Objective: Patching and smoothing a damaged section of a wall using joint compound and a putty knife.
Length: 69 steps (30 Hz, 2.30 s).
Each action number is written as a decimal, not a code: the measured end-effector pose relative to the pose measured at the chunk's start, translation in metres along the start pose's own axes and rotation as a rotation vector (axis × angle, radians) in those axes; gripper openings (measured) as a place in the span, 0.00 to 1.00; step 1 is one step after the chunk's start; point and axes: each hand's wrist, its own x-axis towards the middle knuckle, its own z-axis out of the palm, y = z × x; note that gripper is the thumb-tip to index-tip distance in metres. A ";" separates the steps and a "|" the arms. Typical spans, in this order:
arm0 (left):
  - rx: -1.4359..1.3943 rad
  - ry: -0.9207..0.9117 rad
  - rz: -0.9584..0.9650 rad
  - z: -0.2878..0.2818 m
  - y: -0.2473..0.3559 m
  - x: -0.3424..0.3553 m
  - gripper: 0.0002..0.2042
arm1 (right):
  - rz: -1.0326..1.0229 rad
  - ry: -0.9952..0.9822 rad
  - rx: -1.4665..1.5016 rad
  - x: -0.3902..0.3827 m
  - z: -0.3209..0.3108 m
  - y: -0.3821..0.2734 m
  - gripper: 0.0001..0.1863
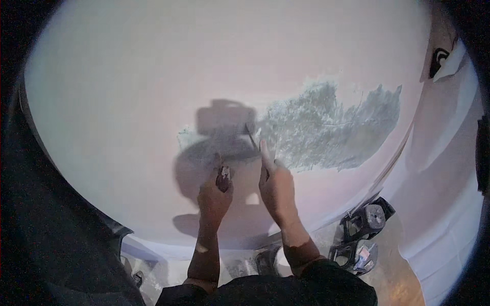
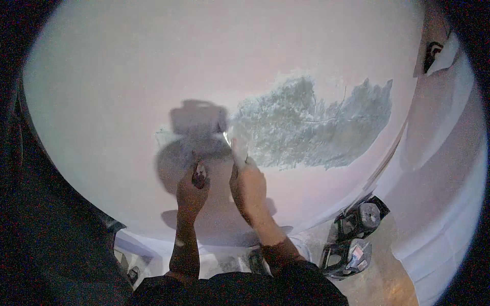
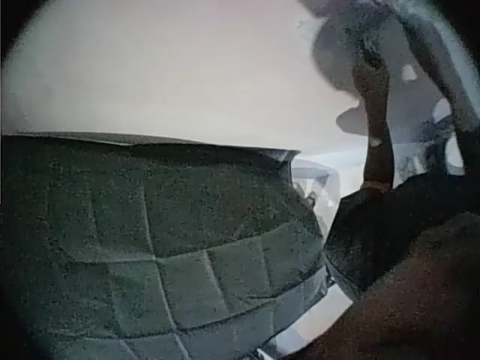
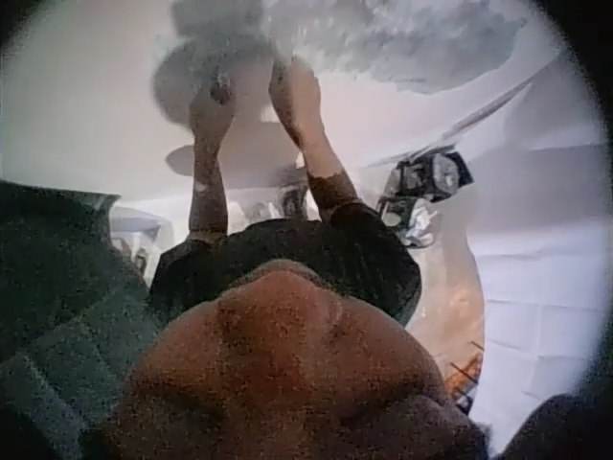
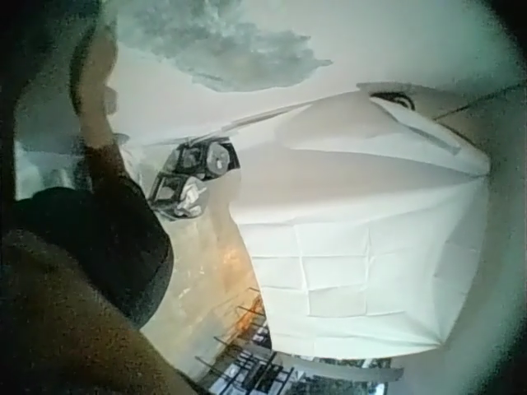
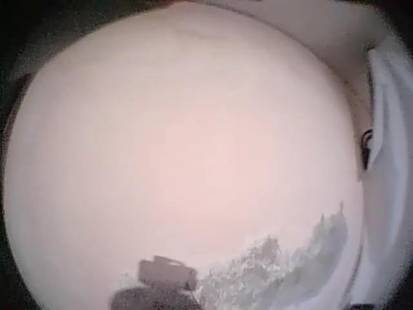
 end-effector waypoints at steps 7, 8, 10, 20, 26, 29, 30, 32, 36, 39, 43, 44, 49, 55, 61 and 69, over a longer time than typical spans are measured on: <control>-0.155 0.046 0.135 -0.028 -0.008 -0.010 0.35 | 0.029 -0.102 -0.089 0.008 -0.012 -0.006 0.29; -0.176 0.065 0.092 -0.036 -0.005 -0.013 0.37 | 0.009 -0.081 -0.077 0.013 -0.023 -0.011 0.26; -0.173 0.120 0.107 -0.046 0.001 -0.015 0.40 | 0.030 -0.087 -0.080 0.004 -0.011 -0.002 0.19; -0.177 -0.011 -0.021 -0.071 0.018 -0.031 0.43 | 0.115 0.034 0.008 -0.008 0.034 0.028 0.30; -0.213 0.114 0.178 -0.076 0.042 -0.014 0.36 | -0.006 0.160 0.106 0.017 -0.002 0.004 0.31; -0.252 0.033 0.191 -0.052 0.032 -0.017 0.28 | 0.037 0.166 0.099 0.000 0.024 0.012 0.34; -0.257 0.025 0.195 -0.046 0.034 -0.016 0.28 | 0.033 0.159 0.124 -0.001 0.021 0.010 0.35; -0.252 -0.169 0.238 -0.036 0.037 -0.013 0.21 | -0.052 0.211 0.096 0.008 0.004 0.012 0.33; -0.310 -0.195 0.144 -0.020 0.032 -0.017 0.20 | 0.101 0.011 0.024 -0.012 0.013 0.017 0.22; -0.272 -0.240 0.166 -0.023 0.029 -0.021 0.21 | 0.098 -0.102 0.017 -0.010 -0.016 -0.001 0.20; -0.297 -0.126 0.162 -0.017 0.020 -0.020 0.22 | 0.058 -0.016 0.006 -0.002 -0.001 0.016 0.28; -0.322 -0.131 0.117 -0.014 0.014 -0.023 0.22 | 0.064 -0.017 0.008 -0.003 0.011 0.019 0.28; -0.322 -0.123 0.117 -0.009 0.011 -0.027 0.21 | -0.094 0.120 0.128 0.010 0.018 0.023 0.32; -0.358 -0.190 0.097 -0.007 0.021 -0.040 0.18 | -0.038 -0.021 0.111 -0.001 0.023 0.025 0.36; -0.446 -0.180 0.010 0.001 0.017 -0.055 0.17 | -0.052 -0.145 0.147 -0.009 0.012 0.009 0.35; -0.613 -0.151 -0.012 -0.014 0.016 -0.068 0.23 | -0.044 -0.263 0.290 -0.015 0.024 -0.008 0.37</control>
